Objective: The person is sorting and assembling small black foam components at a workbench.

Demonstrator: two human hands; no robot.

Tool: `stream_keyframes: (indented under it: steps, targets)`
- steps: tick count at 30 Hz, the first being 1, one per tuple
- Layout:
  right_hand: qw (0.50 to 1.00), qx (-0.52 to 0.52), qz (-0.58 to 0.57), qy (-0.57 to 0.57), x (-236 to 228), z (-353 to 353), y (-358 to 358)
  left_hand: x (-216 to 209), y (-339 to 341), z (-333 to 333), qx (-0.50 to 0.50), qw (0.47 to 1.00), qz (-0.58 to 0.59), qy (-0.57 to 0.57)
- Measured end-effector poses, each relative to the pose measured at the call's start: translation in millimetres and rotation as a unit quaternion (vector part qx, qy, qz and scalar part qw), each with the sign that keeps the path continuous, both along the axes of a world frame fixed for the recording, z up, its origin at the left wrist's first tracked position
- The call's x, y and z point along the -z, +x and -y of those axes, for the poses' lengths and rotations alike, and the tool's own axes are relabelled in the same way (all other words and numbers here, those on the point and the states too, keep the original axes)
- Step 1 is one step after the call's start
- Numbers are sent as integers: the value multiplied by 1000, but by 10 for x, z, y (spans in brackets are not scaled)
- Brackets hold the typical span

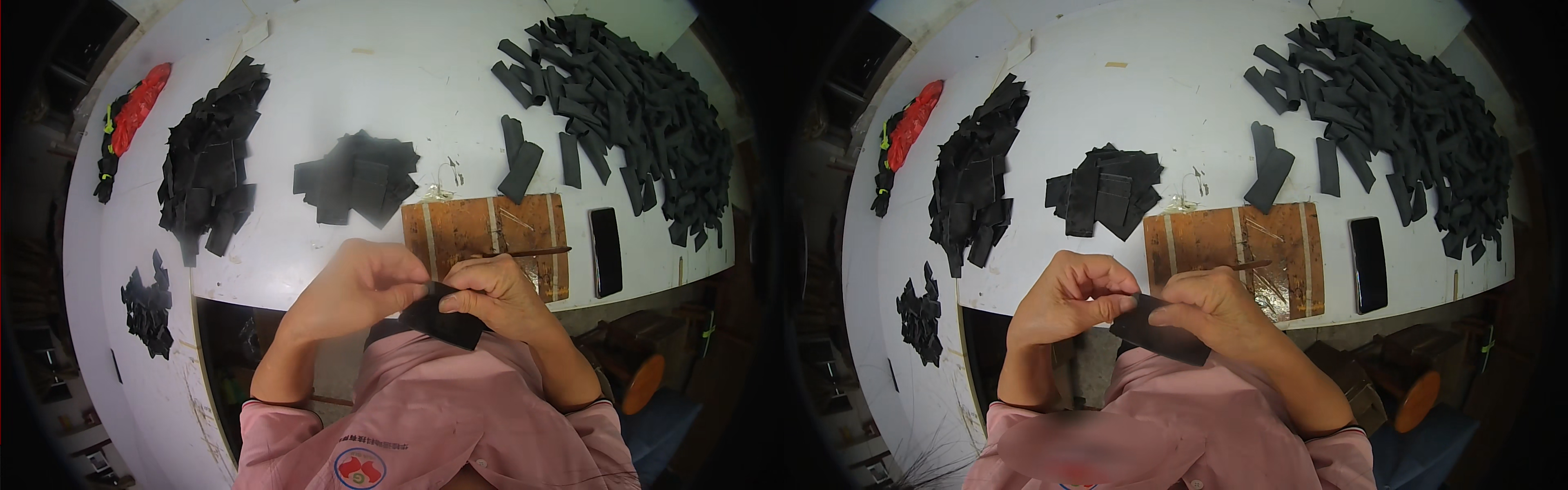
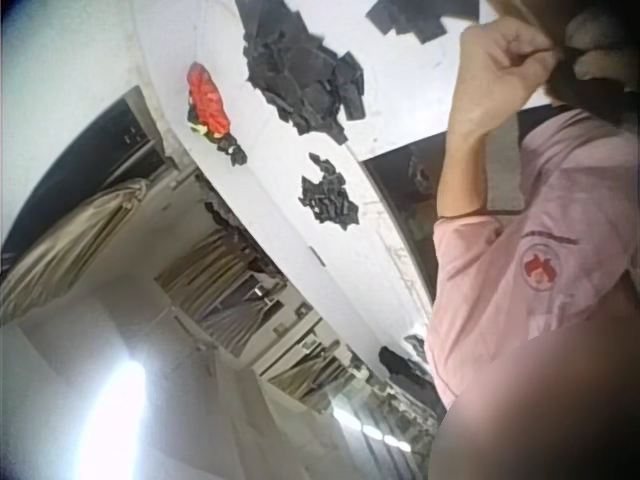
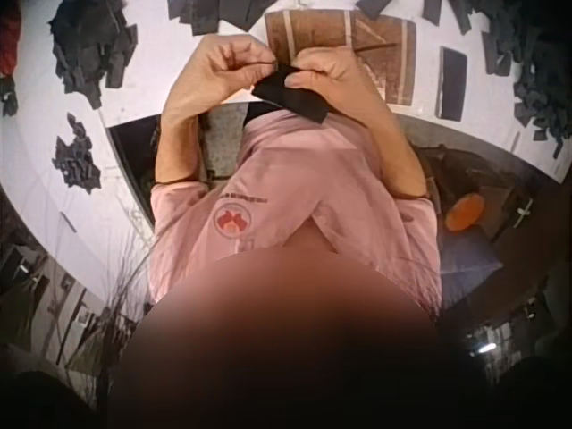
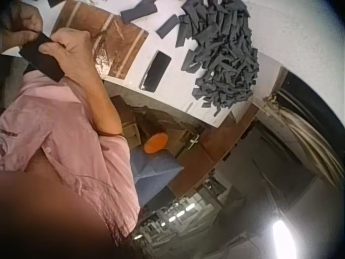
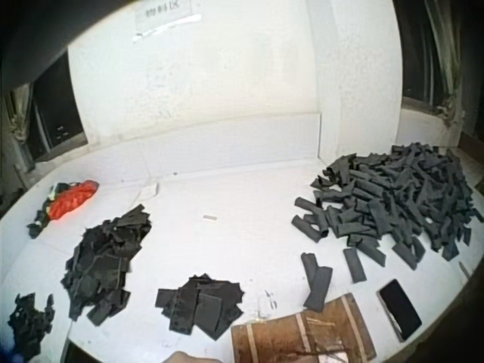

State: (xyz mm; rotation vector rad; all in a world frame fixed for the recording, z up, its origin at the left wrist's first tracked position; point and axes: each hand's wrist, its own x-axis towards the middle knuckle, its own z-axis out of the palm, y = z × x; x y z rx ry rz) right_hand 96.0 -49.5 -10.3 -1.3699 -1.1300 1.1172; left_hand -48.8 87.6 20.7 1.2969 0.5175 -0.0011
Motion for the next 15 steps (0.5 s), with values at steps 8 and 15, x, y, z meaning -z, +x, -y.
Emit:
stream_keyframes:
  steps: [8,15]
  targets:
    - [874,264,368,176,-52,-71,-325,257,-121,334,-197,951,25,237]
    - [958,196,190,92,54,-186,-381,456,-1,621,-345,749,94,557]
